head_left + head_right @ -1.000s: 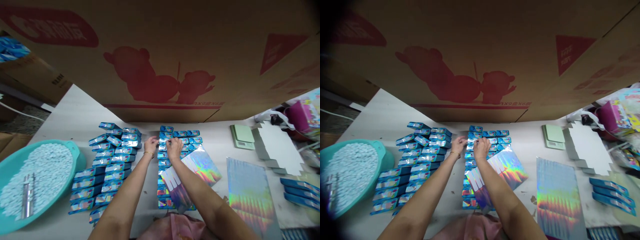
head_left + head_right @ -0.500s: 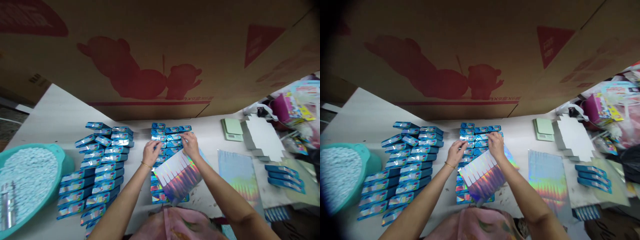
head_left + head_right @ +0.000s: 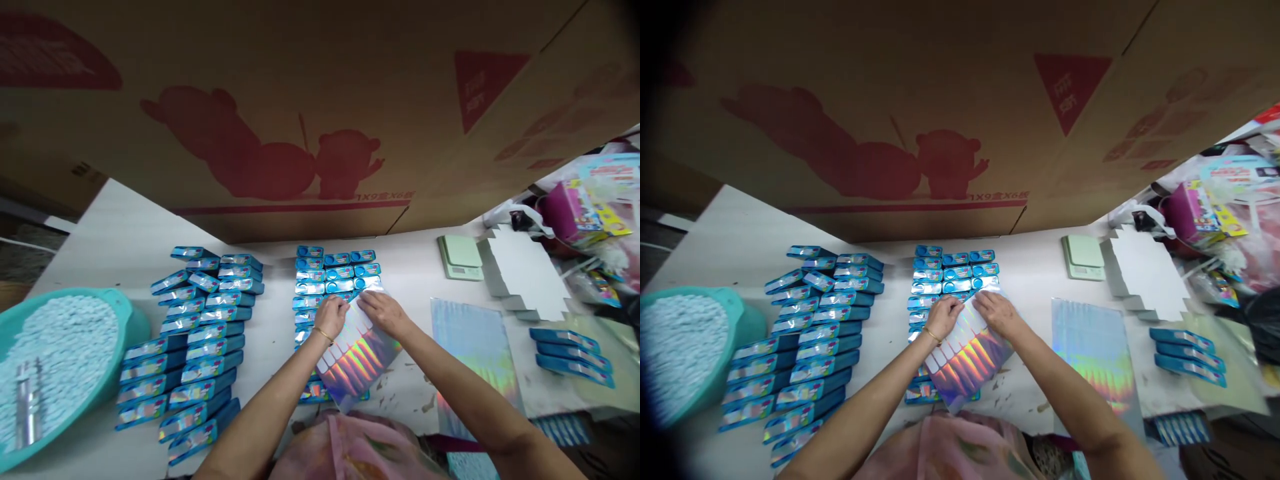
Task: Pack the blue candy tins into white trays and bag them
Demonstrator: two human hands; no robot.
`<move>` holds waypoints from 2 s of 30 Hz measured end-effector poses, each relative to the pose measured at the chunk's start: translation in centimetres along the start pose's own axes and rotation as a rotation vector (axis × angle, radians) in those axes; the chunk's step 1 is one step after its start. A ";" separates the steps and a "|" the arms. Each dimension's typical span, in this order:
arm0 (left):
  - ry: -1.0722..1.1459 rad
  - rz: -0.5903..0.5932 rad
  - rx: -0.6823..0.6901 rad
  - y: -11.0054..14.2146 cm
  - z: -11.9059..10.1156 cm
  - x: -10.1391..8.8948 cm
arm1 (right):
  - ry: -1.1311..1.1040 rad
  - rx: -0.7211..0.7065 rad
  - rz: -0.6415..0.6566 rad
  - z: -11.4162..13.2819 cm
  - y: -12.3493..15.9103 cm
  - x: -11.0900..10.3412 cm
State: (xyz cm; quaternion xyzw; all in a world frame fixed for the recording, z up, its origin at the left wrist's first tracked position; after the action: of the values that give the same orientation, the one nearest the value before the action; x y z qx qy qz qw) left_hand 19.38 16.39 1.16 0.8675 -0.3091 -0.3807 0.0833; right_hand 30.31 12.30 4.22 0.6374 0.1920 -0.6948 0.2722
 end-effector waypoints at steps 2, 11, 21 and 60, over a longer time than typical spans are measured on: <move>-0.027 -0.019 0.004 0.1 0.1 0.0 | -0.075 0.031 -0.017 0.3 0.7 -1.7; 0.485 -0.235 0.120 1.9 1.7 -1.4 | -1.028 0.408 -0.050 -1.1 -2.6 -8.8; 1.365 -0.329 -0.058 3.6 6.8 -5.8 | -1.713 0.778 -0.167 -0.2 -8.6 0.4; 0.140 -0.481 -0.061 -0.2 11.7 -11.1 | -0.302 0.455 0.007 -2.0 -13.4 -0.6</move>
State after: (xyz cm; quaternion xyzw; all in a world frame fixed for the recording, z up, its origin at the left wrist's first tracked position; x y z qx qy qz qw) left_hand 5.35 24.27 -0.28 0.9374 -0.0754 -0.3379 0.0377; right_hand 23.49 24.03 3.49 0.5721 -0.0139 -0.8063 0.1497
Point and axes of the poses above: each hand's wrist, its own y-axis away from the middle knuckle, its own x-axis out of the palm, z = x × y, the point moved 7 cm from there along -y, towards the middle knuckle, and after that the axes turned 12 degrees about z, right-handed, at the moved point
